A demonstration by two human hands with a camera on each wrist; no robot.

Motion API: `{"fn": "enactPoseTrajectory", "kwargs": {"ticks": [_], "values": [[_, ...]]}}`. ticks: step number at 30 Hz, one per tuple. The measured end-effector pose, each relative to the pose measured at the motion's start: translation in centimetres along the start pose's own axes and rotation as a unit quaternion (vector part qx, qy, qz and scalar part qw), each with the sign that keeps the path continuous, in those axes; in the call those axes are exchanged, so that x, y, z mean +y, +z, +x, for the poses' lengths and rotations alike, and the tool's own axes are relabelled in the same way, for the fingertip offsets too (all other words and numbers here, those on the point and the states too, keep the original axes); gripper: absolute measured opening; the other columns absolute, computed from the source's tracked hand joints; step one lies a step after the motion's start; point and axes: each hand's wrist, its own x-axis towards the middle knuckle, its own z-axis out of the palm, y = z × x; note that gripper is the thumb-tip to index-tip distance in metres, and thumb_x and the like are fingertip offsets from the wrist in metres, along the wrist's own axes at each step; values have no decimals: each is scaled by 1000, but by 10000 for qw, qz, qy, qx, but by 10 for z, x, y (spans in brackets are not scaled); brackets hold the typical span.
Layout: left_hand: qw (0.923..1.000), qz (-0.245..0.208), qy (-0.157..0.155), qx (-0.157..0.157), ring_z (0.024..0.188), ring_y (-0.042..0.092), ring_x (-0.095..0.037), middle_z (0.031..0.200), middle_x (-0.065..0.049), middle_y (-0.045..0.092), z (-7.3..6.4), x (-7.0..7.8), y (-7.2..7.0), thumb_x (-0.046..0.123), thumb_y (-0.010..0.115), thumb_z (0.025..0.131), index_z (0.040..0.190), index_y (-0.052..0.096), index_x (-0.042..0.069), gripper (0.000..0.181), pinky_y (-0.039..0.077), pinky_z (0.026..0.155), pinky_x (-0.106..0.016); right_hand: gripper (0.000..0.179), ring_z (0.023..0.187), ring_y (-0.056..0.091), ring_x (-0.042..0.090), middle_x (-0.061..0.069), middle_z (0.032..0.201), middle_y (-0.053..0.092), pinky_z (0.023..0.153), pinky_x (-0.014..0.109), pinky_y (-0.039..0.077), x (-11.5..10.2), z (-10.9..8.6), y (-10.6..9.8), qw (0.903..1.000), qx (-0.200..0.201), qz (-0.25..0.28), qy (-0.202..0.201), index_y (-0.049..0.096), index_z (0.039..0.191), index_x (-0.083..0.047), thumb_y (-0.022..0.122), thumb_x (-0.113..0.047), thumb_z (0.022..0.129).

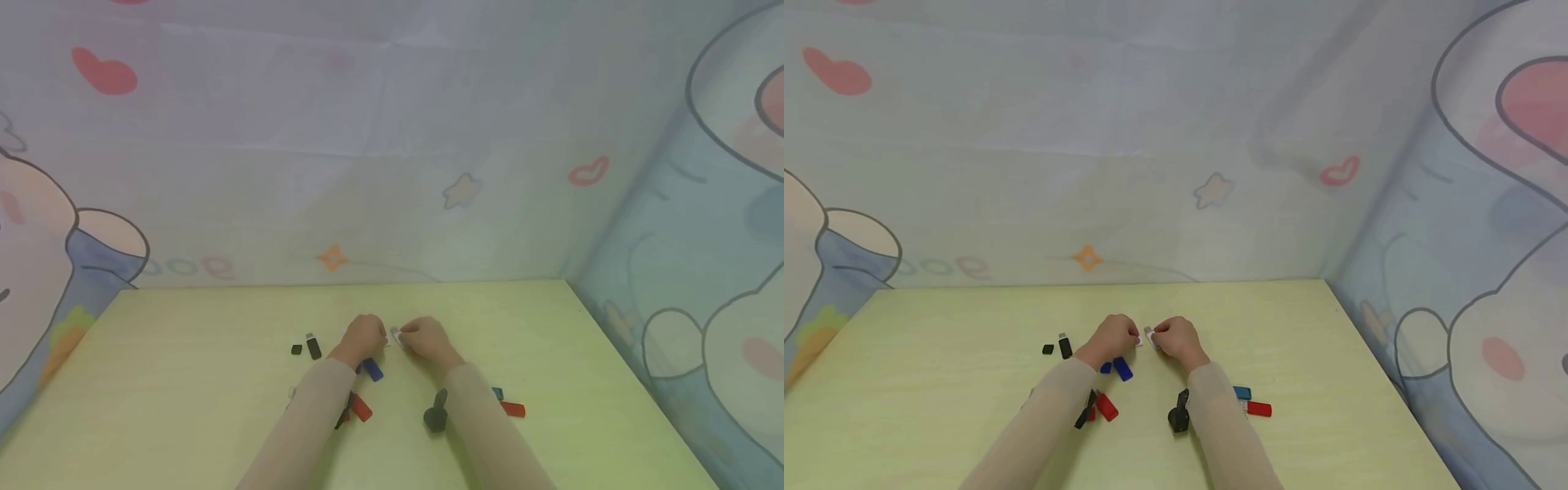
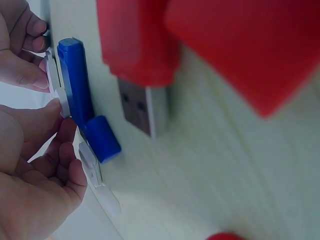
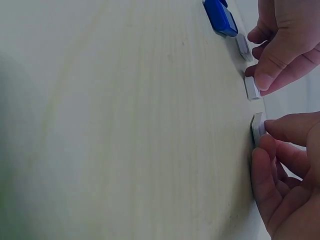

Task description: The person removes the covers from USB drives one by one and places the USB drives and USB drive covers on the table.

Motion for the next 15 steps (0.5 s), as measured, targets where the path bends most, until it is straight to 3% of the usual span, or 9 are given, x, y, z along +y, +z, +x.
{"fn": "enactPoseTrajectory", "kwargs": {"ticks": [7,10,15], "values": [[10000,-5,85,19,75,63,-20,90,-11,73,0,-3,-1,7,66,86,85,74,0,11,54,76,-34,28,63,55,12,4,74,65,59,23,49,0,0,0,10000,2,96,-3,70,108,1,64,-17,88],[9999,-68,119,14,63,56,-14,77,-6,70,0,-3,-1,7,66,86,78,73,1,12,51,66,-28,26,61,53,11,2,69,62,57,22,47,0,1,0,9999,-14,144,-37,71,107,1,63,-17,88],[9995,-320,43,-21,44,31,-8,47,5,37,-1,-3,-4,6,63,86,49,44,9,41,28,43,-20,25,61,51,12,1,64,57,58,23,46,2,2,-1,9994,-87,332,-39,72,104,-1,62,-17,87]]}}
